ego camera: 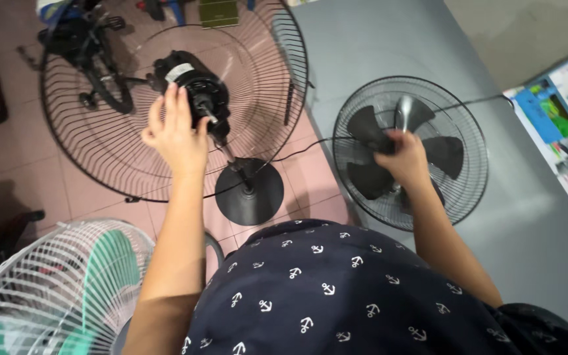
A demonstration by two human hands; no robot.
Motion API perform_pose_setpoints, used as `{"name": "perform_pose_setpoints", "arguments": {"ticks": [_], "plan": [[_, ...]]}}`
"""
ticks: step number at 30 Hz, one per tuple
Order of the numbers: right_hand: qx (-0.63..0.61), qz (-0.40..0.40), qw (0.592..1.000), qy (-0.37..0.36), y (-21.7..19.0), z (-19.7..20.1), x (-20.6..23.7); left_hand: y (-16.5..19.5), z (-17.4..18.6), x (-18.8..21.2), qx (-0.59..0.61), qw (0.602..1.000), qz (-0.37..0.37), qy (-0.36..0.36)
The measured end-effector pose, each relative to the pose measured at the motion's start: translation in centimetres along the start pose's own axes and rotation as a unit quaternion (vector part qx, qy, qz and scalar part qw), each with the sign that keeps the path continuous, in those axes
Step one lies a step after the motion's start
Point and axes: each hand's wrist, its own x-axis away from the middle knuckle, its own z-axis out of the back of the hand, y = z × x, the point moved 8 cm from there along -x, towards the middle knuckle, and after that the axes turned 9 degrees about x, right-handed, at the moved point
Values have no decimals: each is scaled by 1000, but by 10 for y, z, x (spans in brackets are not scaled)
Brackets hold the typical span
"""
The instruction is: The person disassembles a white pedestal fan, unscrewing the rear cap and removing the blade assembly and front grill, then reassembles it by refitting the grill and tightening the hub. They then move to a black fan on the table, removing its front grill and working on the blade and motor hub.
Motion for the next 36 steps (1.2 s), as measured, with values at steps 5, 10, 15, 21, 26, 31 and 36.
{"name": "perform_pose_setpoints", "arguments": {"ticks": [5, 10, 15, 21, 26, 31, 36], "plan": [[-371, 63, 917, -135, -188, -31, -30, 6, 5, -5, 10, 1000, -14, 11], [-400, 262, 872, -107, -325, -53, -20, 9, 9, -8, 9, 1000, -8, 1], [-324, 331, 886, -8, -350, -62, -12, 14, 14, -10, 10, 1000, -12, 10], [-286, 444, 842, 107, -364, -54, -3, 17, 19, -10, 29, 999, -22, 23], [-266, 462, 838, 120, -377, -60, -13, 18, 25, -13, 26, 999, -20, 20], [-242, 500, 823, 119, -387, -67, -26, 17, 35, -19, 48, 998, -38, 1], [-235, 523, 811, 118, -391, -72, -29, 17, 38, -22, 48, 998, -33, -25]]}}
